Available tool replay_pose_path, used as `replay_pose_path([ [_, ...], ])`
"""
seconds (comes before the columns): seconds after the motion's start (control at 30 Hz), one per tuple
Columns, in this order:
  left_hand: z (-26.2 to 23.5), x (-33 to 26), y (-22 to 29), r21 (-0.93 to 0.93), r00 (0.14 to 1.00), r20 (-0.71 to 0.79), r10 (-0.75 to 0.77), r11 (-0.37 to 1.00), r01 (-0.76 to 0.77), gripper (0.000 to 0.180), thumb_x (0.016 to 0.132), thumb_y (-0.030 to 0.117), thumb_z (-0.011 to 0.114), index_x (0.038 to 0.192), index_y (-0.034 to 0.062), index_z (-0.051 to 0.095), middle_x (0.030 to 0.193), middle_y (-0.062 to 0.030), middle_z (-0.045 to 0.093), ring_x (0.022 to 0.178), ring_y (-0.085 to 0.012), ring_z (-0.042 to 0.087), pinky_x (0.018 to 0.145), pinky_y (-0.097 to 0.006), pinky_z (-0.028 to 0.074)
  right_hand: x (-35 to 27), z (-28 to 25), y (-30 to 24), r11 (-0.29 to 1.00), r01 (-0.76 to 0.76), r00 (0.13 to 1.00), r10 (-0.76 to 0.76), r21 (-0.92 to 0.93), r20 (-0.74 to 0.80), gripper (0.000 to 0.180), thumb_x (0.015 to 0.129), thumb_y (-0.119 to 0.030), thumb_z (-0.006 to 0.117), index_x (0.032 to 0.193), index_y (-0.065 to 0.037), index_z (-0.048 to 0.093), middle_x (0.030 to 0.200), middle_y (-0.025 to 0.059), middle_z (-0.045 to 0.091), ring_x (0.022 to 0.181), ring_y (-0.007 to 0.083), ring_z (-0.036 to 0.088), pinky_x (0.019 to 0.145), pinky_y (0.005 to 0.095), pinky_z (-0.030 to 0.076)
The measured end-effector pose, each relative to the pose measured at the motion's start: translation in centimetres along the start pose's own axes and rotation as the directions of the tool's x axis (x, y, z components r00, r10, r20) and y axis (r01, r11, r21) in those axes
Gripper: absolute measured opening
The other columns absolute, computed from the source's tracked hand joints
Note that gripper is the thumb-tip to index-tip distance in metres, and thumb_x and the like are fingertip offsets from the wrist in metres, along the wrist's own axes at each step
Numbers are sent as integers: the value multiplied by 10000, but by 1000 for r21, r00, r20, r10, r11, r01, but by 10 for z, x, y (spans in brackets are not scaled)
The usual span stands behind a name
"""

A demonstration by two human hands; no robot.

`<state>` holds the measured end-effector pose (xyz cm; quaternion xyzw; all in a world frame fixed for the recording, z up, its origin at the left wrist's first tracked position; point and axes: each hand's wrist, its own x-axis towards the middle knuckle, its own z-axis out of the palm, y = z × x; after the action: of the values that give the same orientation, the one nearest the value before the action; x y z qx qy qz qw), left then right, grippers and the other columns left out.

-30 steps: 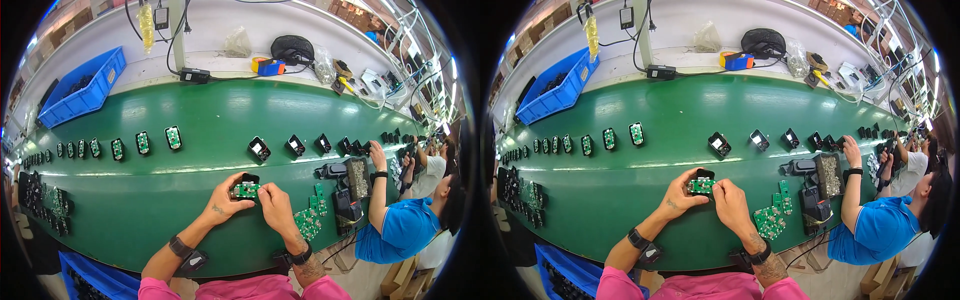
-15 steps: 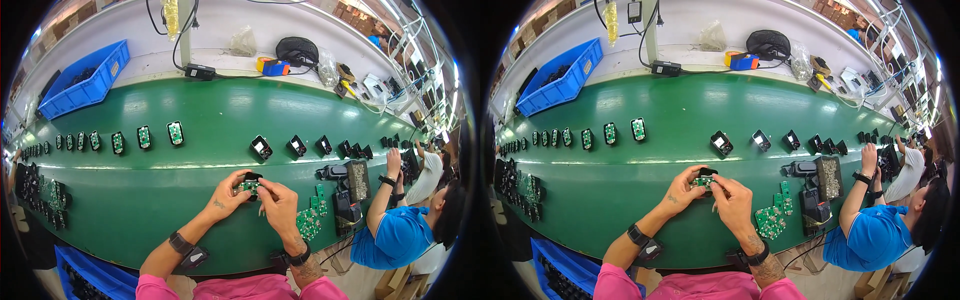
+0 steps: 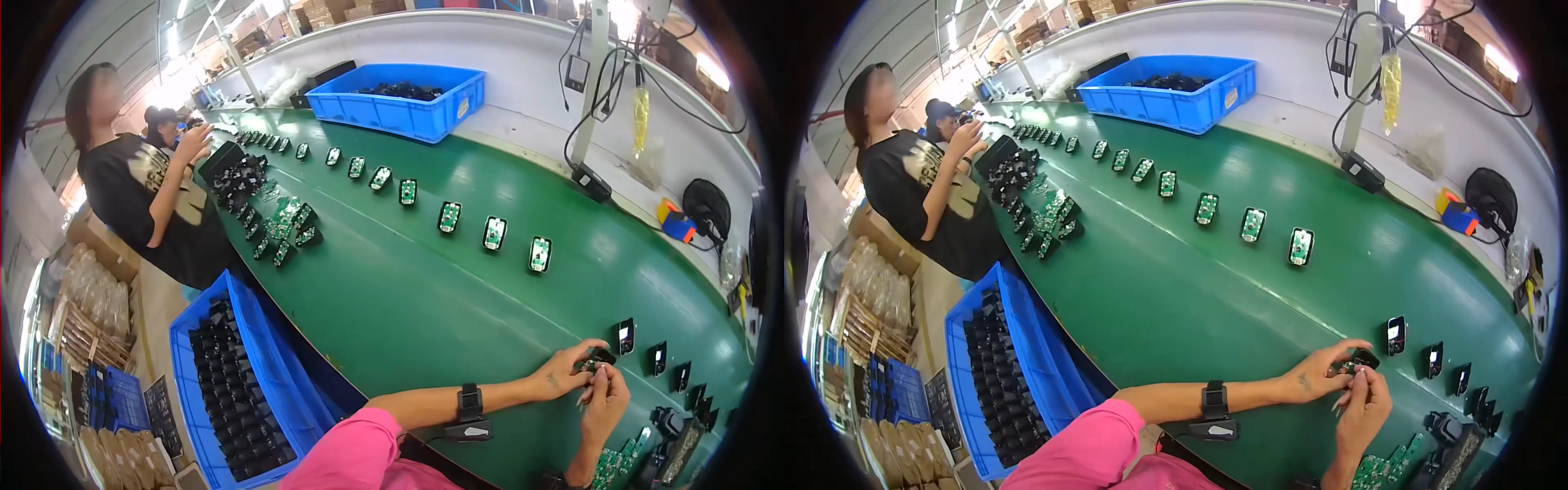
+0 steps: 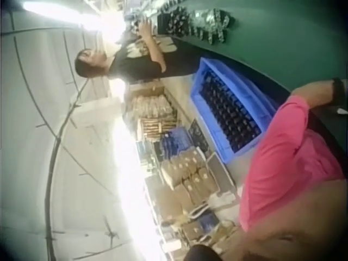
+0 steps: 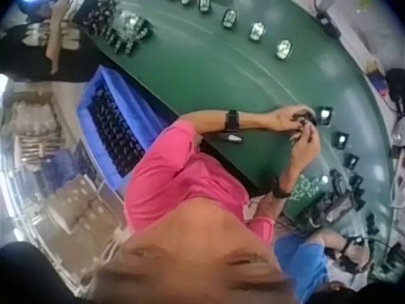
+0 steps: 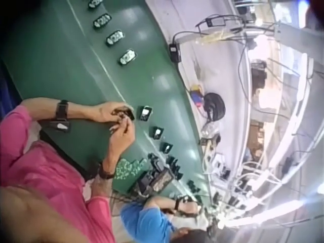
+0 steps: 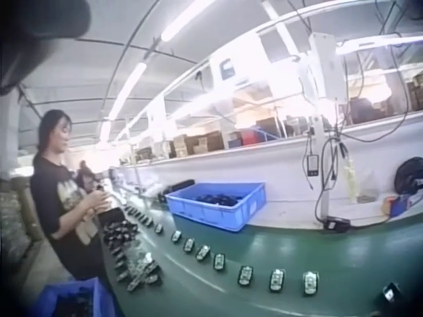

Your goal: Manual assembly of electronic components into plastic housings on a factory production line.

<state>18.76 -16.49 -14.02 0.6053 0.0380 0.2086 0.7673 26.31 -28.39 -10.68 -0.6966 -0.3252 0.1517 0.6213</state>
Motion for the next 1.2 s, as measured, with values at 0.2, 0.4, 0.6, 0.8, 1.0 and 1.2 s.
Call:
replay_pose_path([
  [0.2, -11, -4, 1, 11, 983, -182, 1, 1000, 1, 515, 963, 51, 537, 1452, 73, 377, 1278, -120, 568, 1101, -162, 582, 891, -296, 545, 13, 14, -3, 996, -81, 996, 80, 25, 28, 148, 959, -93, 592, 913, 37, 645, 722, 13, 598, 516, 43, 497, 442, 210, 374],
  [0.4, -9, -4, 8, 133, 961, -277, 26, 991, 11, 541, 913, -6, 548, 1433, 58, 413, 1227, -135, 608, 953, -164, 659, 812, -298, 575, 18, 7, -4, 878, 244, 962, -274, -412, -13, 131, 912, -95, 609, 874, 23, 651, 778, 153, 644, 683, 314, 637, 622, 384, 496],
  [0.6, -5, 2, 4, 192, 973, -232, 13, 981, 33, 581, 902, -79, 539, 1449, 67, 410, 1145, -153, 635, 883, -137, 670, 779, -283, 576, 22, -11, 8, 893, 265, 964, -239, -363, 115, 75, 868, -45, 639, 858, 28, 652, 747, 139, 629, 651, 282, 615, 585, 362, 469],
  [0.8, -2, -2, 1, 249, 980, -198, 21, 968, 30, 589, 903, -88, 542, 1457, 57, 405, 1184, -146, 615, 917, -121, 643, 815, -284, 571, 18, -18, 10, 924, 195, 972, -137, -329, 193, 79, 855, -42, 655, 857, 36, 651, 745, 128, 630, 597, 248, 595, 534, 330, 449],
  [1.0, 2, -3, 5, 315, 982, -182, 45, 949, 15, 584, 893, -93, 551, 1446, 34, 414, 1190, -140, 623, 917, -116, 643, 827, -289, 576, 17, -20, 11, 923, 212, 971, -161, -321, 179, 81, 854, -43, 651, 842, 37, 651, 738, 124, 627, 587, 239, 590, 528, 327, 445],
  [1.2, -1, -1, 4, 405, 988, -137, 78, 914, -16, 585, 888, -96, 559, 1440, 57, 439, 1176, -140, 630, 942, -132, 643, 815, -294, 575, 19, -23, 13, 915, 205, 970, -141, -348, 199, 85, 844, -47, 649, 836, 38, 650, 736, 134, 629, 601, 255, 599, 536, 341, 452],
])
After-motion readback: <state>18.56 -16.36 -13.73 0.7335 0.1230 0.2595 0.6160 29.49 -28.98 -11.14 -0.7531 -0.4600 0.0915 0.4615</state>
